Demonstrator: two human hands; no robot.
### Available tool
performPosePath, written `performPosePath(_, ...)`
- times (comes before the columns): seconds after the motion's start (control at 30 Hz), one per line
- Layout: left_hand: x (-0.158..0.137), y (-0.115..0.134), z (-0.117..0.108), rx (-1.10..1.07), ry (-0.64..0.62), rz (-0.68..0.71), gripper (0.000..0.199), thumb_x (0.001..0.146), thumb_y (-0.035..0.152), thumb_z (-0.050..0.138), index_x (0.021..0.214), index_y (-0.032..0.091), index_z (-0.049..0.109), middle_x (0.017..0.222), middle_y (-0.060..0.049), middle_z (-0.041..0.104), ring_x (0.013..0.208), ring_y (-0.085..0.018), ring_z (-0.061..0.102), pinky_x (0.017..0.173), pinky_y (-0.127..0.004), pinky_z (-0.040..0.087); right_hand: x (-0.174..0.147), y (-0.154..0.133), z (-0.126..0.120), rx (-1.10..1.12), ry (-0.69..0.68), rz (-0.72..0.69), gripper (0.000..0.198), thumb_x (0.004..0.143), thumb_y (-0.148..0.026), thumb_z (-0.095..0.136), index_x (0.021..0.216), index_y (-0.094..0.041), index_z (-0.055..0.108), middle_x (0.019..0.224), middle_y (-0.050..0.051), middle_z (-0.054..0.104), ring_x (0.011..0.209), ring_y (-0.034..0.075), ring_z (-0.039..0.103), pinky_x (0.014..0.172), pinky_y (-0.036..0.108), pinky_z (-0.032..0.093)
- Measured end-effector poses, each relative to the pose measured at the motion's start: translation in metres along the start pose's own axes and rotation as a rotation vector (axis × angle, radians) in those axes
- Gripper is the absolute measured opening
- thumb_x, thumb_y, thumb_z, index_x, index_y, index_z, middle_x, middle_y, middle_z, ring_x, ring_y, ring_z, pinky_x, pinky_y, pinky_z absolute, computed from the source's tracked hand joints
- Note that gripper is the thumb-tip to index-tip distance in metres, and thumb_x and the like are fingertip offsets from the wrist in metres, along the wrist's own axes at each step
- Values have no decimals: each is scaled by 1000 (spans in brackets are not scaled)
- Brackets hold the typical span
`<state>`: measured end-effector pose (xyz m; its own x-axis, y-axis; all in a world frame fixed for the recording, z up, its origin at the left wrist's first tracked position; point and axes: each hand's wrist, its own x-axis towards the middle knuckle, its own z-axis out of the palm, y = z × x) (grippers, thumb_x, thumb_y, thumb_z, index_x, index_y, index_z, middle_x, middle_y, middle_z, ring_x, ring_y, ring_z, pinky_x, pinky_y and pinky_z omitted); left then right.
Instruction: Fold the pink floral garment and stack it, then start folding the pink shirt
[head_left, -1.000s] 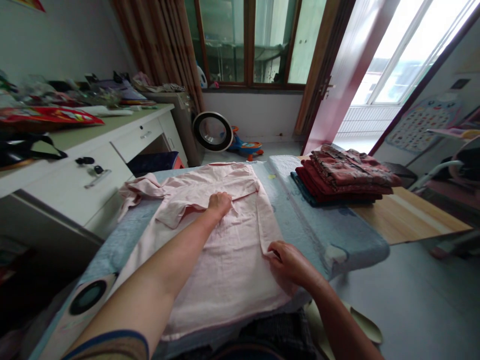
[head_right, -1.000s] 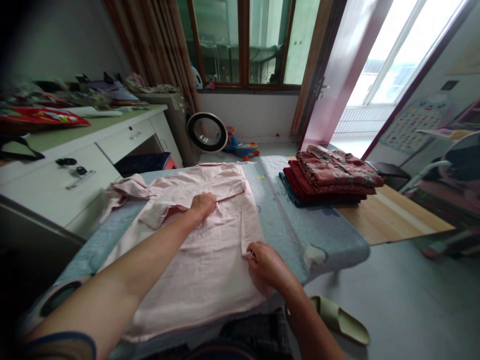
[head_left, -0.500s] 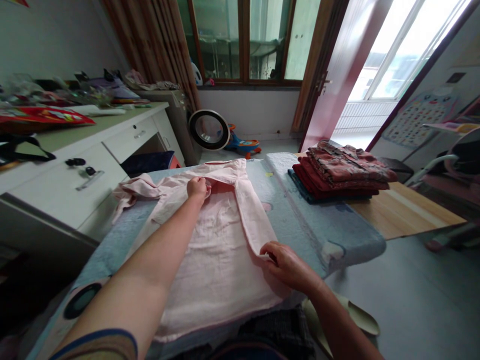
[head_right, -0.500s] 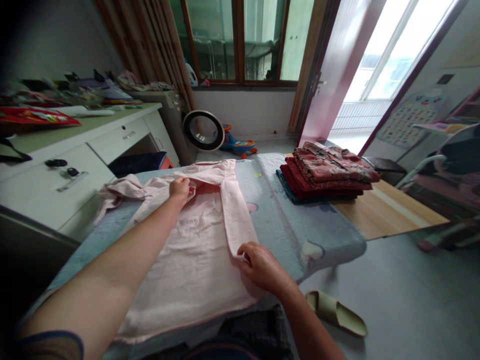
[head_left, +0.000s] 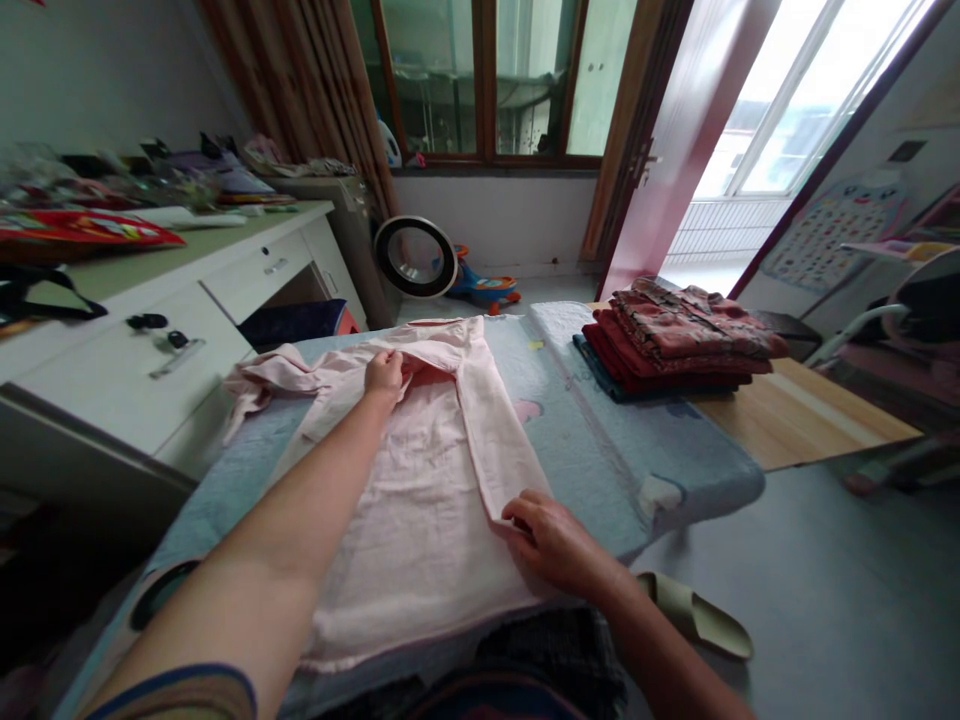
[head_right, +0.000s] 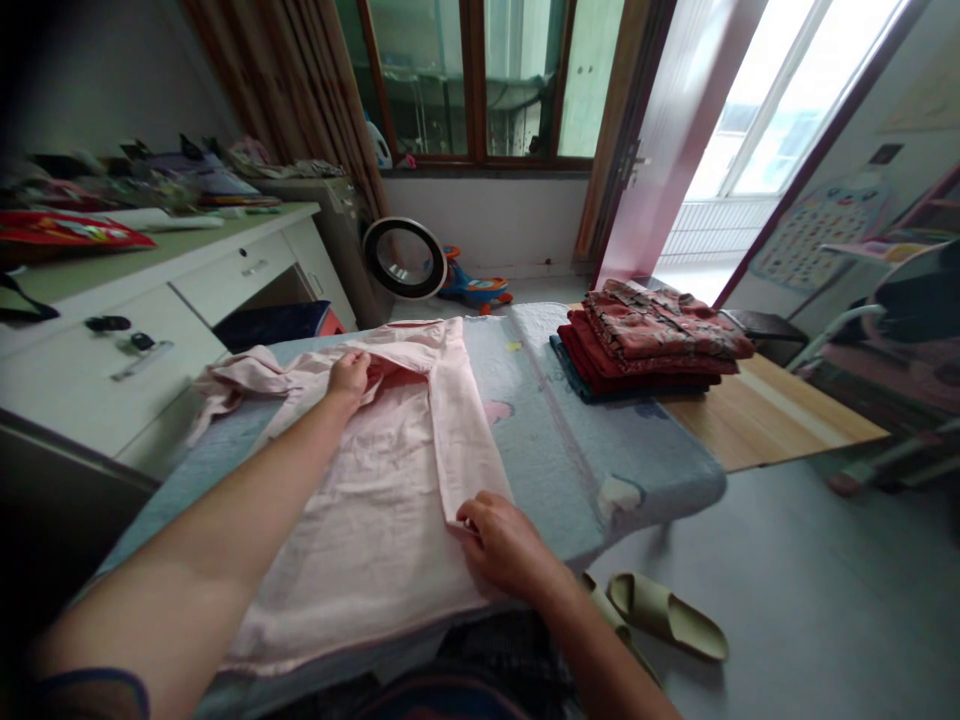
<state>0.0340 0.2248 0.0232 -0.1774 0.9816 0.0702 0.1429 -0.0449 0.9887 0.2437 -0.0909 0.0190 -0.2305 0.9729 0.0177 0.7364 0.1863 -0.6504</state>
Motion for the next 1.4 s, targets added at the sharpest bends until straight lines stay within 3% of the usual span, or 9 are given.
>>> performPosePath(0.13,-35,6,3,680,74,214,66,73,19,68,135,14,48,153,-23,35,132,-40,46,105,-51,42,-5,1,0,61,-51,-32,27,83,-22,66,110,-17,67,99,6,66,93,18,60,83,26,44)
performPosePath(0.23,-79,9,17,1005,-154,550,60,83,20,57,142,15,46,155,-18,37,137,-38,41,111,-50,35,-10,15,-12,161,16,-13,26,85,-18,59,109,-19,67,102,6,69,94,17,62,85,27,46)
performPosePath(0.37,-137,-1,42,1036,-653,830,44,95,29,46,138,21,54,154,-10,46,142,-27,38,118,-45,26,-14,47,-23,84,261,154,23,85,-15,50,101,-18,66,98,6,70,87,17,62,82,29,47)
performPosePath(0.6,-180,-14,49,998,-966,841,48,95,36,49,138,16,55,148,-15,51,138,-27,45,115,-40,33,-25,53,-16,-27,188,160,23,82,-16,55,102,-16,66,97,7,65,90,19,59,85,31,45)
performPosePath(0.8,-201,-15,11,1050,-654,551,55,84,34,63,136,17,53,134,-19,56,120,-30,58,103,-41,44,-38,40,-14,-45,120,121,50,75,-26,73,121,-17,58,109,9,61,103,24,55,94,36,43)
performPosePath(0.97,-221,-17,2,761,-669,339,65,80,32,65,140,20,44,111,-10,66,101,-24,65,90,-35,49,-45,38,-8,-84,100,93,80,68,-30,77,139,-17,44,124,13,56,114,30,50,103,45,39)
performPosePath(1.1,-236,-20,11,495,-656,129,62,77,30,65,136,23,46,80,1,64,73,-18,64,71,-29,49,-49,41,1,-113,157,60,74,70,-20,66,140,-12,41,125,15,54,115,30,48,104,45,38)
performPosePath(1.27,-248,-21,17,51,-653,-168,38,73,30,61,111,20,60,84,-1,64,67,-14,59,61,-25,46,-50,44,16,-157,300,64,65,67,-14,58,131,-10,47,122,16,53,115,30,45,104,45,37)
performPosePath(1.4,-246,-16,3,50,-639,-116,32,73,31,61,103,19,63,81,-1,64,69,-15,60,63,-24,46,-53,40,26,-186,380,42,48,70,-10,56,117,-16,54,116,13,53,112,29,45,102,43,38)
